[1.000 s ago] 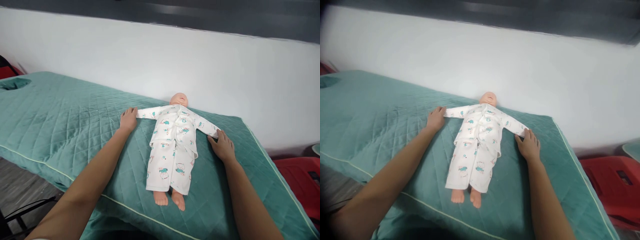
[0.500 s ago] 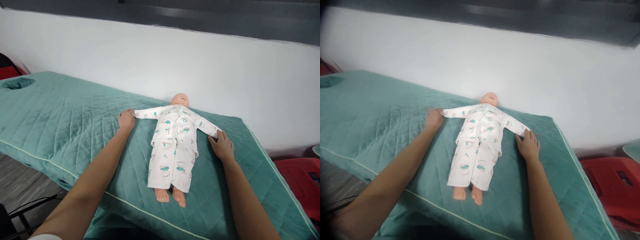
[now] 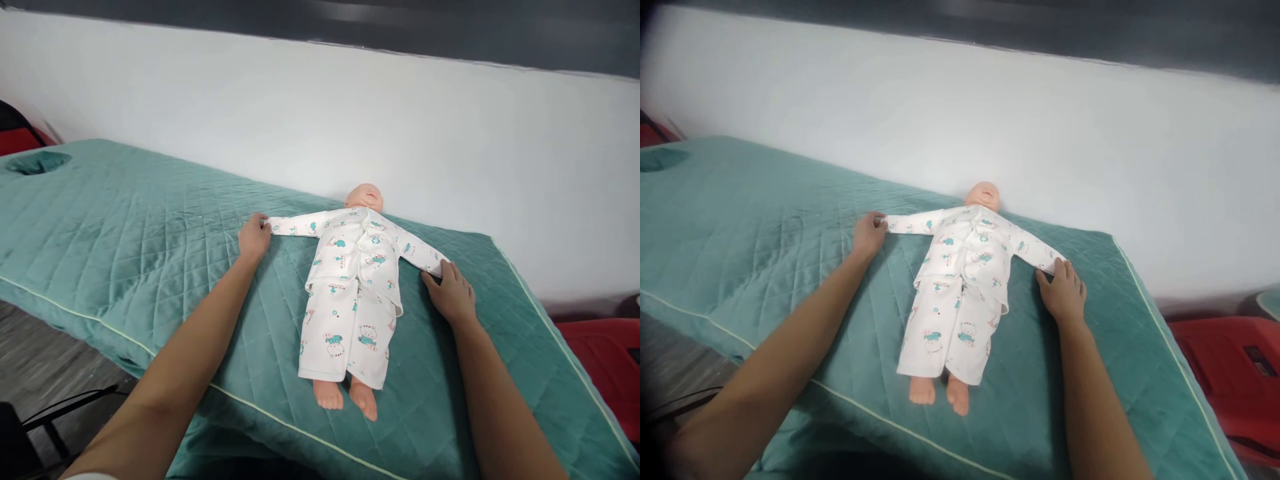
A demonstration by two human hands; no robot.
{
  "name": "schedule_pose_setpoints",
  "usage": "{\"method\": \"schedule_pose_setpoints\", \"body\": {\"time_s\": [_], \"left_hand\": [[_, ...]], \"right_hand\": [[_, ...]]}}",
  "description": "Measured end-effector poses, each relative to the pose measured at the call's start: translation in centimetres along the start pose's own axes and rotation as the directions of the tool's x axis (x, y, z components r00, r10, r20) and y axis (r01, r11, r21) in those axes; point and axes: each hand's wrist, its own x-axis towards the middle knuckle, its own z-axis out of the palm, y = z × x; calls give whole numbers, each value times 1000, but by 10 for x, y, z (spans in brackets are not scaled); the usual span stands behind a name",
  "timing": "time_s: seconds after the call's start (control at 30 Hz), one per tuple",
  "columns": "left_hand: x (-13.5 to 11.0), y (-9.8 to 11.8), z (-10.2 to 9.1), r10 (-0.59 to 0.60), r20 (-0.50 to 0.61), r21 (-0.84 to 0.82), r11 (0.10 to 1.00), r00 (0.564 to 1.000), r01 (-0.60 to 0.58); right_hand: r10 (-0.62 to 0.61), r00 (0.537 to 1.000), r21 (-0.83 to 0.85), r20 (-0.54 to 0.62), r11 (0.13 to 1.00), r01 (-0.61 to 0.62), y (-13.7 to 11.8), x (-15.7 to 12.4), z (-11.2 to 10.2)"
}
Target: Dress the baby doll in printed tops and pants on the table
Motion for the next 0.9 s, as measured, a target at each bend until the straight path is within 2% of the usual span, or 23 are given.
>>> {"method": "schedule_pose_setpoints", "body": {"time_s": [0.2,0.33,0.47,0.53,0.63,0.77,0.83,0.9], "left_hand": [[3,0,1,-22,-23,35,999,999,22],[0,2,-1,-4,-24,54,999,1000,5],[-12,6,-5,101,-48,106,990,994,-95],[-19,9,-7,174,-20,131,977,985,-170],[-32,13,-9,202,9,132,971,979,-201],[-67,13,-16,229,-27,48,973,973,-228],[-100,10,-24,269,-53,-72,960,962,-272],[-143,6,-33,318,-25,-199,927,948,-317]], "right_hand": [[22,1000,-4,20,1000,-22,-1,1,-1],[22,1000,6,-7,1000,-22,-4,-3,-1],[42,998,3,-39,999,-41,-11,-13,-3],[45,998,5,-49,999,-45,-15,-21,-4],[29,998,32,-53,999,-27,-19,-36,-3],[-100,988,207,-115,971,122,-25,-73,-3],[-161,976,346,-144,916,202,-31,-105,-6],[-178,975,477,-132,851,220,-39,-143,-9]]}}
